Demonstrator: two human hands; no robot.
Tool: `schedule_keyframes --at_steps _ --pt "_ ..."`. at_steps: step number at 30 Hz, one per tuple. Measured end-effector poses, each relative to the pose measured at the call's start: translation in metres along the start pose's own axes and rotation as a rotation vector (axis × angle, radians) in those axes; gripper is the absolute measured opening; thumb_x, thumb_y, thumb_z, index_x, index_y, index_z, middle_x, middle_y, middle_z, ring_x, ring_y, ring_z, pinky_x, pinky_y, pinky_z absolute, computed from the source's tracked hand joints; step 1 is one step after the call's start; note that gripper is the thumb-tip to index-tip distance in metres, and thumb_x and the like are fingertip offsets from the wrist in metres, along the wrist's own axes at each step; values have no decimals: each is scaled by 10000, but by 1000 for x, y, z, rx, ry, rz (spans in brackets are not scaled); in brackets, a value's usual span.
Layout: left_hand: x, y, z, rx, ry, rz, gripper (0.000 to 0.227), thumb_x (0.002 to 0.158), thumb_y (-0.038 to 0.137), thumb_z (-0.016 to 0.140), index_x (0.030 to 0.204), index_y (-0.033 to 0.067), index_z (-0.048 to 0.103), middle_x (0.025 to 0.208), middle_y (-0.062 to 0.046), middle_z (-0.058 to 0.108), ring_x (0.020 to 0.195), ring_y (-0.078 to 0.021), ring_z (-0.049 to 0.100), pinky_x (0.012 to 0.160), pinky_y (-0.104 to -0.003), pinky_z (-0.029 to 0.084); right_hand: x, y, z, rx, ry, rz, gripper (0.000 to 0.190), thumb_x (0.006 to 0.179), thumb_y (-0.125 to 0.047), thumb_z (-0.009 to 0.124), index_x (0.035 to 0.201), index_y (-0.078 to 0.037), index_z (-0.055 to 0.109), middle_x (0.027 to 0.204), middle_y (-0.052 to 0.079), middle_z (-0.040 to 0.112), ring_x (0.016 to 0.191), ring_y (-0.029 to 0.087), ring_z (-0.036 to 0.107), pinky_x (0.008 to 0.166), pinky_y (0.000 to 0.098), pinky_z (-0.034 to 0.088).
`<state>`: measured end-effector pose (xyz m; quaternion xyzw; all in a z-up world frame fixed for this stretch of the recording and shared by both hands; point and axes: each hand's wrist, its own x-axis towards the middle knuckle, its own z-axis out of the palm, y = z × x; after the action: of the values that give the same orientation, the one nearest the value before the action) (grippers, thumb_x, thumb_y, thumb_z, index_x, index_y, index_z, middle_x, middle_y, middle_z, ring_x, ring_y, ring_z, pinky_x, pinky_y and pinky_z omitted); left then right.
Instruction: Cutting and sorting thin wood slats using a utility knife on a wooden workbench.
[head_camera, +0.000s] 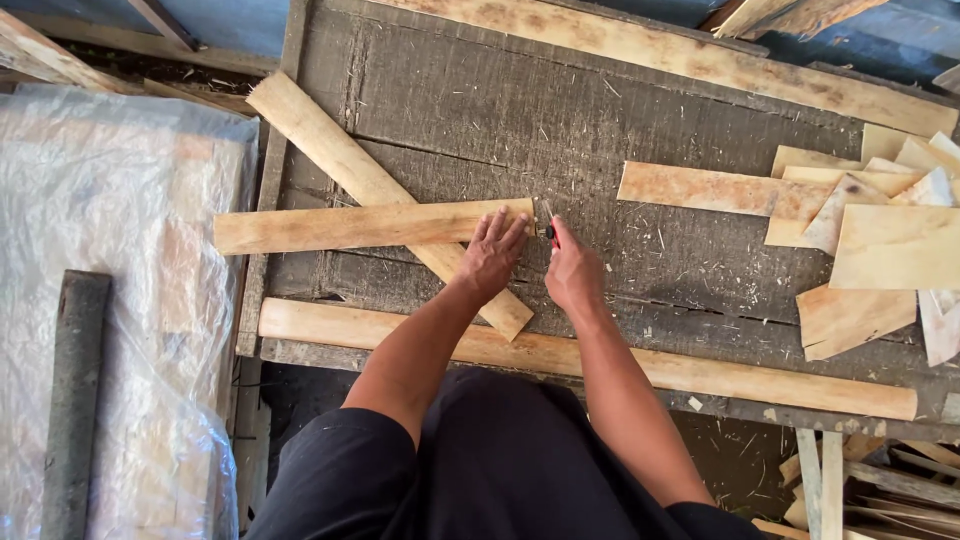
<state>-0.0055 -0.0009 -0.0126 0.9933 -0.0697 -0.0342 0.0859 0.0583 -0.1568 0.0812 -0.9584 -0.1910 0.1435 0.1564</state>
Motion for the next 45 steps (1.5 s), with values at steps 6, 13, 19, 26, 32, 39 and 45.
schedule_keyframes --at_steps 6,13,19,26,32,39,45 --pt "3 0 -1 -10 -43 -5 695 930 183 507 1595 92 326 1704 -80 185 1558 -412 126 1247 -565 157 -2 -37 -19 -5 -184 186 546 1029 -147 526 1562 -201 417 1035 155 756 780 295 756 663 419 622" --pt "0 1 -4 -12 -54 -3 654 972 205 497 1594 93 329 1711 -84 185 1568 -431 134 1261 -579 157 3 -11 4 -42 -50 -29 525 981 -98 591 1499 -153 522 884 166 748 682 272 704 609 410 583" --pt "4 1 -13 14 -89 4 723 893 181 521 1582 109 316 1682 -94 189 1532 -418 145 1218 -579 154 -9 0 -16 -110 -370 97 574 997 -97 541 1557 -179 438 708 59 645 510 175 506 430 364 446" --pt "-2 -11 12 -155 0 -50 647 967 98 478 1600 108 343 1677 -114 265 1576 -366 207 1291 -517 185 -36 44 -12 -2 -140 329 292 1075 -222 497 1317 -60 521 838 126 673 590 240 606 515 431 488" --pt "-19 -44 14 -161 149 -13 745 888 12 524 1604 59 327 1654 -198 261 1518 -344 250 1259 -419 182 -35 91 14 -100 55 283 254 993 -276 621 1126 -64 583 1122 195 624 946 370 641 787 530 505" --pt "-94 -102 -86 -226 130 -336 902 778 350 822 1502 29 391 1597 -242 298 1514 -424 207 1246 -522 171 -62 16 4 -81 80 -27 348 941 -396 695 1148 -127 619 1146 120 640 1091 330 636 944 482 506" --pt "-125 -143 -49 -76 103 -378 847 760 218 824 1509 79 453 1544 -158 426 1473 -383 319 1214 -580 234 -77 -48 24 -135 -200 -247 768 686 -540 835 1234 -83 550 1182 145 575 1132 336 565 961 460 476"
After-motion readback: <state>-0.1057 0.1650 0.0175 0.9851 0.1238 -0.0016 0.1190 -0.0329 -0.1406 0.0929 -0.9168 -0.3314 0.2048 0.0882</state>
